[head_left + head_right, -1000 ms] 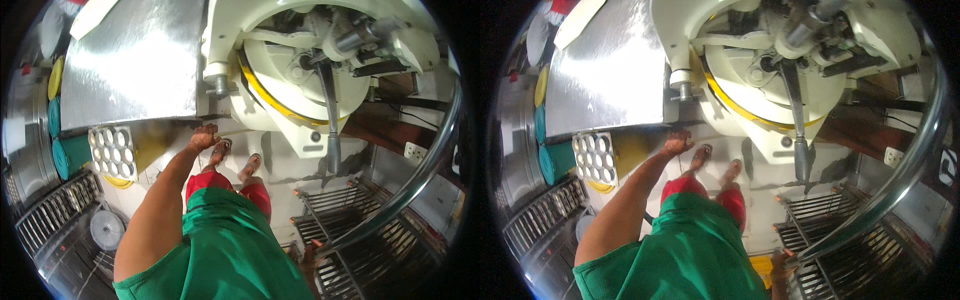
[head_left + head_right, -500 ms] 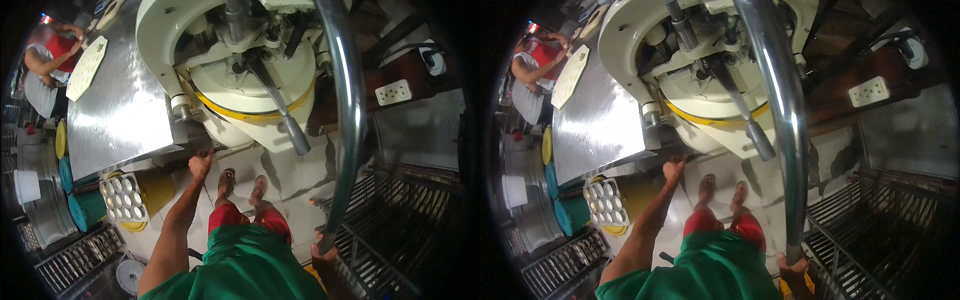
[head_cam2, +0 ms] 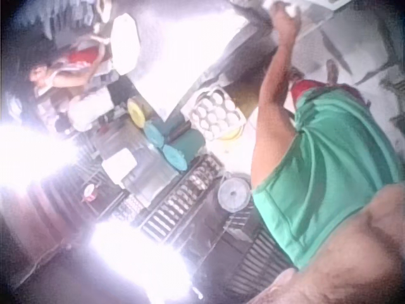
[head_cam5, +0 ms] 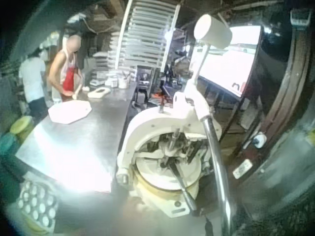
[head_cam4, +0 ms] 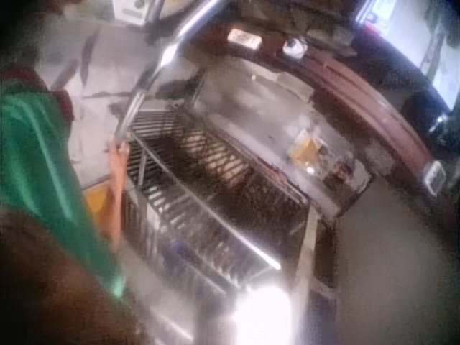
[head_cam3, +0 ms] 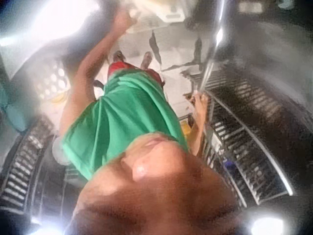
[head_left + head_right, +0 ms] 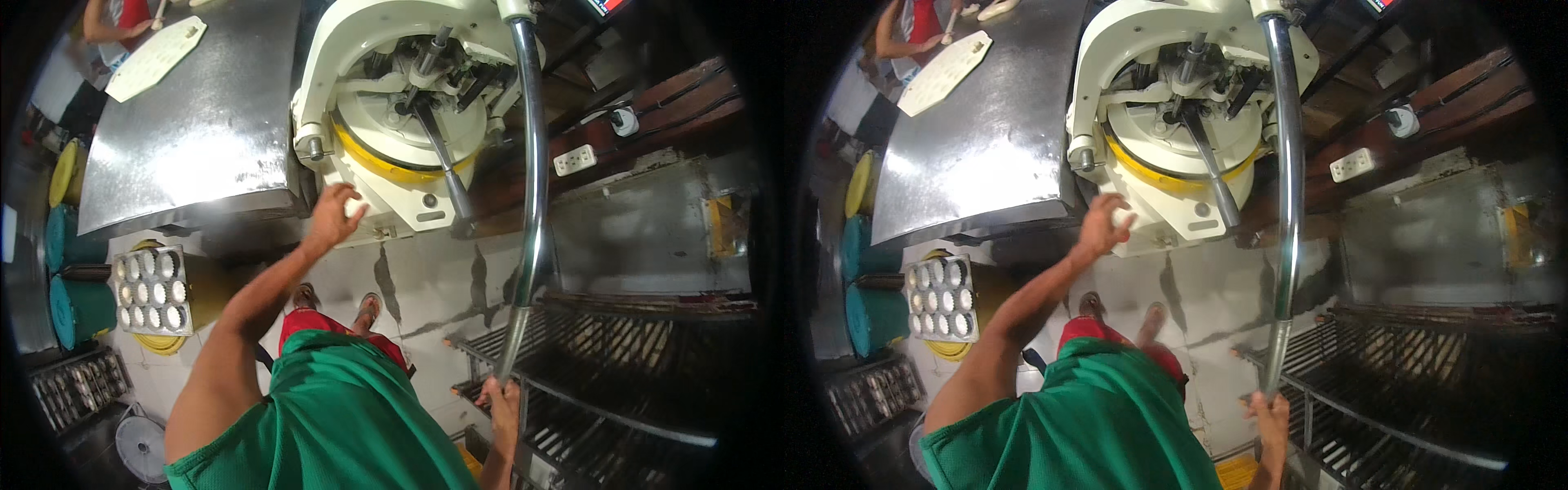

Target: The person uses a dough dividing machine to portion dough, then places the portions onto a board and rolls them by hand into small buns before placing them into a tray of molds.

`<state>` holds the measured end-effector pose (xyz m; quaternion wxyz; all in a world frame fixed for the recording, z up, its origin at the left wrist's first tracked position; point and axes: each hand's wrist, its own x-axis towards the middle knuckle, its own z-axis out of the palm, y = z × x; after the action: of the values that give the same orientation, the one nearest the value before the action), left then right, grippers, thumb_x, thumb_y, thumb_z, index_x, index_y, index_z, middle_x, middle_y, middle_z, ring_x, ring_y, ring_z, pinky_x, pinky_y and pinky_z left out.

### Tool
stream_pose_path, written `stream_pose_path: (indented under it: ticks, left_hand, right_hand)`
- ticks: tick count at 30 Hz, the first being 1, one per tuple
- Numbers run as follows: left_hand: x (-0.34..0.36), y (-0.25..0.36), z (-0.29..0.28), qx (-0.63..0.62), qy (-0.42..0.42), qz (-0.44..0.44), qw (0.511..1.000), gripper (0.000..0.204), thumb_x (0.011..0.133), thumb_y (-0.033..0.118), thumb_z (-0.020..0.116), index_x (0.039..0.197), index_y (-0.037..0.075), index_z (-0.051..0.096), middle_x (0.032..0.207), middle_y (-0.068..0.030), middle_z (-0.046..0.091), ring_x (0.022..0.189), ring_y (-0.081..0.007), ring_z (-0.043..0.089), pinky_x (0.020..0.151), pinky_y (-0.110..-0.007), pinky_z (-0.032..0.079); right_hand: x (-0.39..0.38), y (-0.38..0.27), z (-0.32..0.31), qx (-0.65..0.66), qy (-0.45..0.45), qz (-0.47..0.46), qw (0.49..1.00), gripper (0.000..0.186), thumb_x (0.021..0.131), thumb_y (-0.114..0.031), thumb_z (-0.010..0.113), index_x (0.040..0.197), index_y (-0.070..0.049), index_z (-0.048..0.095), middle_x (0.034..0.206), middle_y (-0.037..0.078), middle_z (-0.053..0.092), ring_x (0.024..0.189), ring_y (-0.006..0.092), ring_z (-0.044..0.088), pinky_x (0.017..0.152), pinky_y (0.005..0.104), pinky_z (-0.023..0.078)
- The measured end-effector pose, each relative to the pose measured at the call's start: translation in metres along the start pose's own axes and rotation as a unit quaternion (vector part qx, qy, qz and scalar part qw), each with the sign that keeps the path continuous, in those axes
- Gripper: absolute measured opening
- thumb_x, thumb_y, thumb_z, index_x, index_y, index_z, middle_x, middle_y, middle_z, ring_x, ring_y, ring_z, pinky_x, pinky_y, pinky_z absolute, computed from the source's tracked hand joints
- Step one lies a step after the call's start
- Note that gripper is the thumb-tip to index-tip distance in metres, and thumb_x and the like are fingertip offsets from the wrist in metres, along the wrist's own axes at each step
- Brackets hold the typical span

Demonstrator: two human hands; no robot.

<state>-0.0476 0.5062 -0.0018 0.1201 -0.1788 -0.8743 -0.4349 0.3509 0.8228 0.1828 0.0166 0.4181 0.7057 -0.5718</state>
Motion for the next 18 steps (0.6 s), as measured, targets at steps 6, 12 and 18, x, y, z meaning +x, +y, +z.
stream_pose_path:
  ticks: [6, 12, 18]
  left_hand:
    - [0.021, -0.089, -0.124, 0.082, 0.097, 0.006, 0.992, 0.018, 0.088, 0.020, 0.077, 0.095, 0.005, 0.071, 0.111, -0.0138, 0.068, 0.108, -0.0347, 0.060, 0.096, -0.045, 0.048]
    - [0.034, -0.134, -0.140, 0.142, 0.119, 0.009, 0.983, 0.016, 0.089, 0.023, 0.075, 0.093, 0.008, 0.072, 0.108, -0.0097, 0.068, 0.105, -0.0303, 0.060, 0.091, -0.044, 0.046]
    - [0.040, -0.118, -0.139, 0.170, 0.080, -0.042, 0.981, 0.017, 0.089, 0.022, 0.075, 0.101, 0.011, 0.071, 0.112, -0.0062, 0.067, 0.110, -0.0285, 0.059, 0.092, -0.042, 0.045]
  right_hand:
    - [-0.110, -0.060, -0.069, 0.032, 0.233, -0.165, 0.958, 0.039, 0.099, -0.037, 0.062, 0.105, 0.002, 0.066, 0.090, 0.010, 0.066, 0.076, 0.0171, 0.064, 0.059, 0.0288, 0.053]
    - [-0.105, -0.229, -0.201, 0.311, 0.138, -0.705, 0.622, 0.047, 0.098, -0.033, 0.063, 0.121, 0.007, 0.055, 0.118, 0.025, 0.063, 0.121, 0.0407, 0.056, 0.113, 0.0573, 0.040]
    - [0.060, -0.458, -0.065, 0.115, 0.097, -0.649, 0.746, 0.047, 0.099, -0.035, 0.061, 0.122, 0.007, 0.056, 0.114, 0.023, 0.064, 0.113, 0.0367, 0.057, 0.105, 0.0526, 0.042]
